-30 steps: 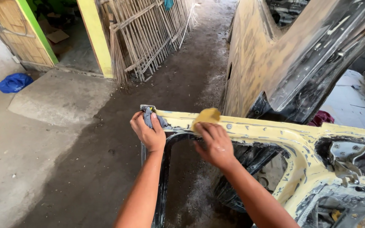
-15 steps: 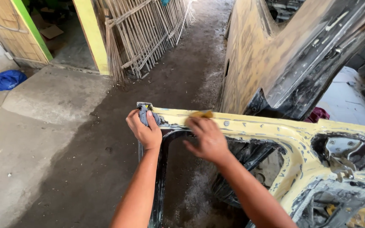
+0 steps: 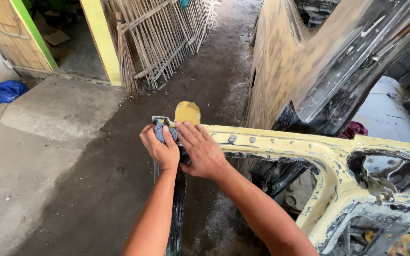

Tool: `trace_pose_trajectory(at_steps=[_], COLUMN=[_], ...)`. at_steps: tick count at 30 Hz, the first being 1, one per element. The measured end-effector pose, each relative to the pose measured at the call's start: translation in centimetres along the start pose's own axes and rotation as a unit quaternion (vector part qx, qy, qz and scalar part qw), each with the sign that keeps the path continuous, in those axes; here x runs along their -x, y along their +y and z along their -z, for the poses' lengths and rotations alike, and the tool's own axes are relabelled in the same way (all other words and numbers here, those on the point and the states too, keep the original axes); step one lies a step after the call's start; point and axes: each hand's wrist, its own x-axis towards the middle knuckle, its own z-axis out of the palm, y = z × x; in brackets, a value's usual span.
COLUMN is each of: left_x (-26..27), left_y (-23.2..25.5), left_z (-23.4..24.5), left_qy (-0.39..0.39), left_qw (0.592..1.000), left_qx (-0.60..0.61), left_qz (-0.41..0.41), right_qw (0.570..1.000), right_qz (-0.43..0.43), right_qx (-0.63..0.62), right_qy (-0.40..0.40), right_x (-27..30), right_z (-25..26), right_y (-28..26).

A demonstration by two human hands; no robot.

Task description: The person sands the edge of a yellow car door frame using a sanding block held in the right hand while stabilizing the part with the left hand. The action is repetitive and focused on smoothing the surface of the door frame.

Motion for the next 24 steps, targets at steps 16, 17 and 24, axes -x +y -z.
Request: trace_pose_trajectory(at_steps=[16,17,24], left_x=[-0.4,-0.6,0.3], left_y=[1.4,1.4,7.1], left_z=[0.5,0.6,-0.5], left_qy=[0.001,-0.003,-0.131], left_qw=[1.0,0.999,0.963], left_qx=[-0.013,-0.022,-0.128], left_qz=[-0.018,-0.037,-0.196], right_qw=[0.989,0.989,0.97], right_qz=[-0.024,-0.013,-0.082], right_qx=[-0.072,-0.071,-0.052], right_qy=[0.123,0.127,0.221], right_x=[5.3,4.8,12.5], right_z=[0.1,0.0,-0.3], right_y=[2.5,2.2,8.9])
